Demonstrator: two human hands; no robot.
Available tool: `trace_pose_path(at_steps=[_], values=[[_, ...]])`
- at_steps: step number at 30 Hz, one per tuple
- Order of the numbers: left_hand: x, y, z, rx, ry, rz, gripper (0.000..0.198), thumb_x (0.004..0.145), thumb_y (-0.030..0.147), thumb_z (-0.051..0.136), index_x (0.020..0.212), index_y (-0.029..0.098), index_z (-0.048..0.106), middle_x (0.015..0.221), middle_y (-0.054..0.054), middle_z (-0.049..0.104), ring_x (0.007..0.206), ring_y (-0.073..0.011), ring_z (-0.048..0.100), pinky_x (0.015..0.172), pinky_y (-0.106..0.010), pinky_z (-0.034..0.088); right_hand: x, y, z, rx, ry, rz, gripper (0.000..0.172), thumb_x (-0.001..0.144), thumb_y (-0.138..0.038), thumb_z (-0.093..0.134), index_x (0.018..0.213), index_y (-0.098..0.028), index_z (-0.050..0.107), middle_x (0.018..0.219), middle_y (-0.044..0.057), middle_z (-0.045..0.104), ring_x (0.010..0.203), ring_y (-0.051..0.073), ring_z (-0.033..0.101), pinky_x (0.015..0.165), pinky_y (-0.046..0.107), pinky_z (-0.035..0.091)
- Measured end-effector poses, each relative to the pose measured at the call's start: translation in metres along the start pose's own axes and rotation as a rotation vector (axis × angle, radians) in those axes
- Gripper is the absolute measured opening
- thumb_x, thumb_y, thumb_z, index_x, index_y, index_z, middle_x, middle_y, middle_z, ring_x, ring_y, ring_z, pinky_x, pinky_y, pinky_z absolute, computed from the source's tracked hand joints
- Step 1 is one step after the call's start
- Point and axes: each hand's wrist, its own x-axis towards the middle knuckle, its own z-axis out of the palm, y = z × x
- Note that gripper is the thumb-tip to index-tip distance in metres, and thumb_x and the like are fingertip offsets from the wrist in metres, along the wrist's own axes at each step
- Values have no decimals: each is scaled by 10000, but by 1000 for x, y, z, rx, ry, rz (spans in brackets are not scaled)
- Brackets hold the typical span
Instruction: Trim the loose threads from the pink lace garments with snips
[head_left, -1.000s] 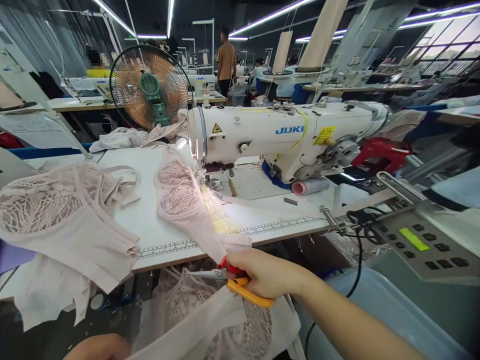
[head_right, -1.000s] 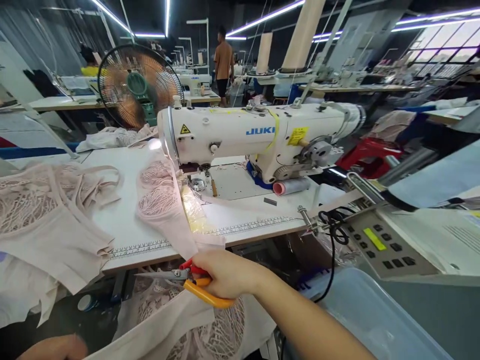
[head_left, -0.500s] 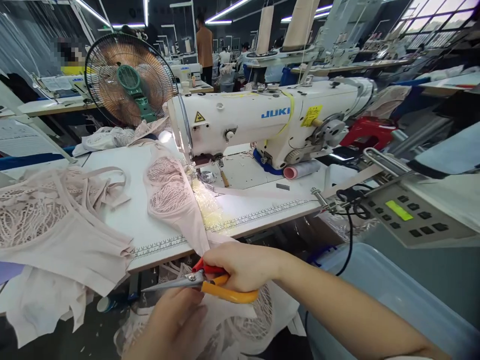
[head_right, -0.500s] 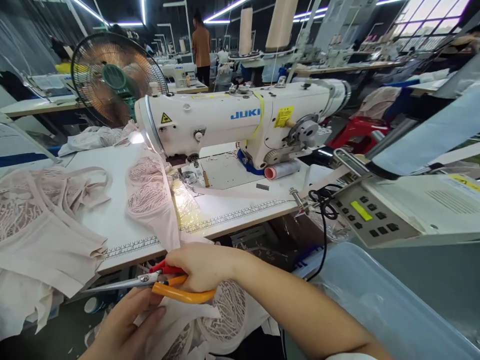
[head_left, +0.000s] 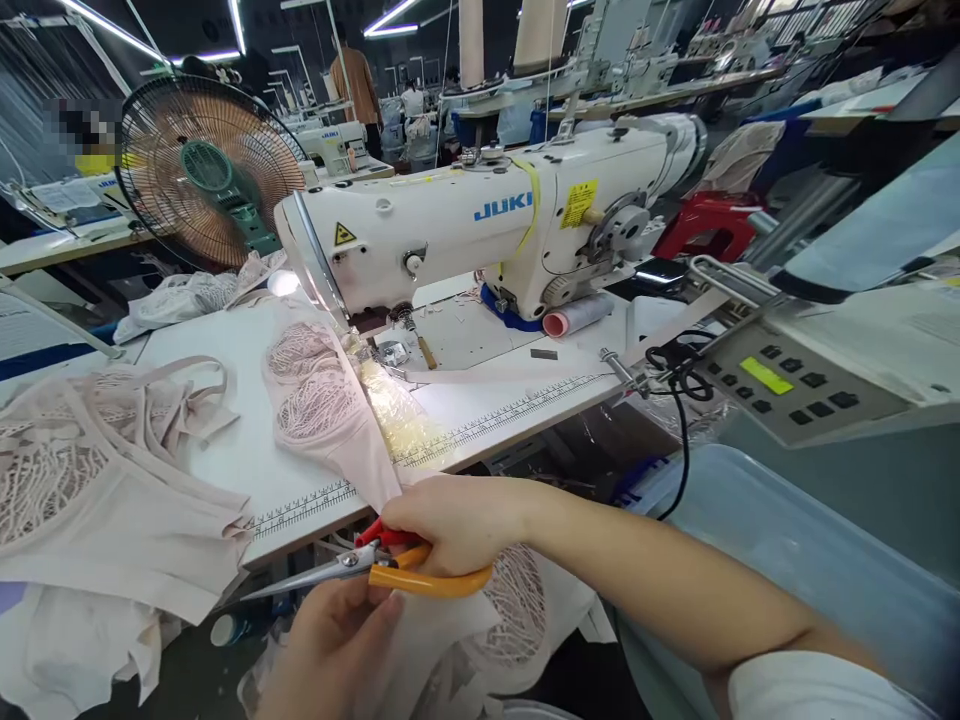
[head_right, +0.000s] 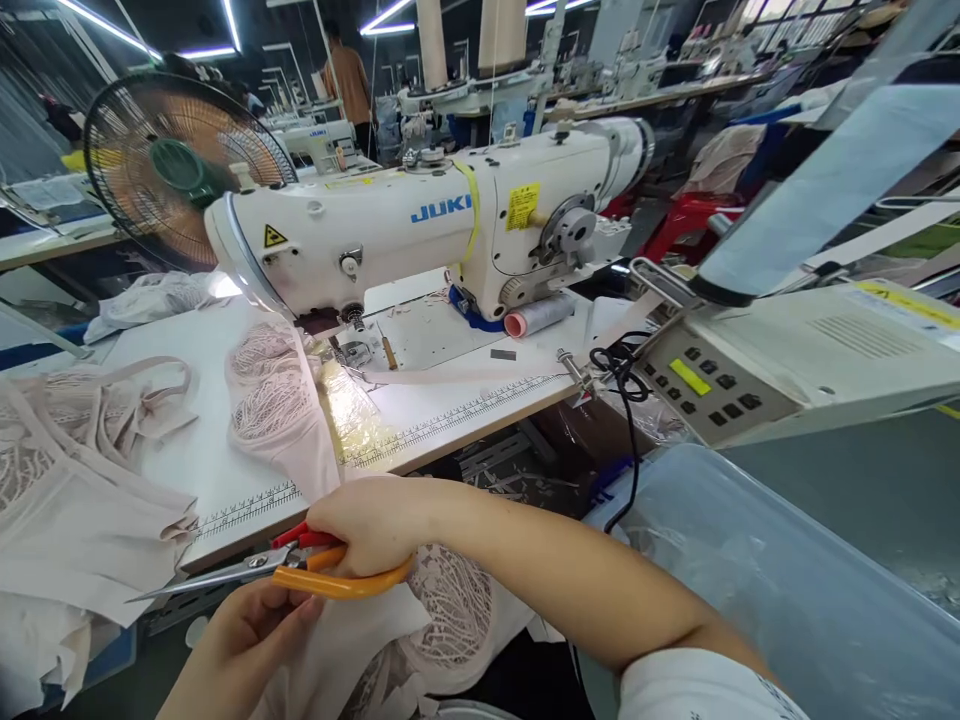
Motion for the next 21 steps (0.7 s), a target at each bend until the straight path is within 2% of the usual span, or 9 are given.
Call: trace_pose_path(at_steps=[3,7,12,16,21], values=[[-2,7,6,-73,57,-87,372,536,502,836,580,170,674,551,6,624,570,-153,544,520,-209,436,-1,-2,0,-10,7,4,249,753,-227,568,673,-231,332,647,-38,447,567,136,429,482,245,317],[-3,10,9,-104,97,-103,393,479,518,855,540,181,664,501,29,579,506,-117,474,515,-201,440,-1,-3,2,-1,34,7,258,749,-224,575,670,-230,330,640,-43,434,556,130,417,480,238,315],[-4,13,12,-114,74,-88,417,489,549,843,542,174,669,493,36,539,485,-92,397,479,-181,408,-1,0,4,10,46,-9,270,761,-232,579,666,-229,326,640,-46,426,557,130,417,474,239,314],[-4,15,15,-142,63,-64,394,499,526,847,522,175,671,466,56,477,473,-83,343,575,-202,462,-2,0,4,18,32,-11,279,753,-222,591,664,-229,326,642,-48,429,562,129,420,473,239,319],[-4,16,16,-169,72,-86,338,486,467,867,530,184,687,459,68,480,451,-78,333,644,-229,500,-3,1,4,20,39,-14,284,763,-247,605,667,-226,337,646,-50,425,565,126,415,477,238,317]])
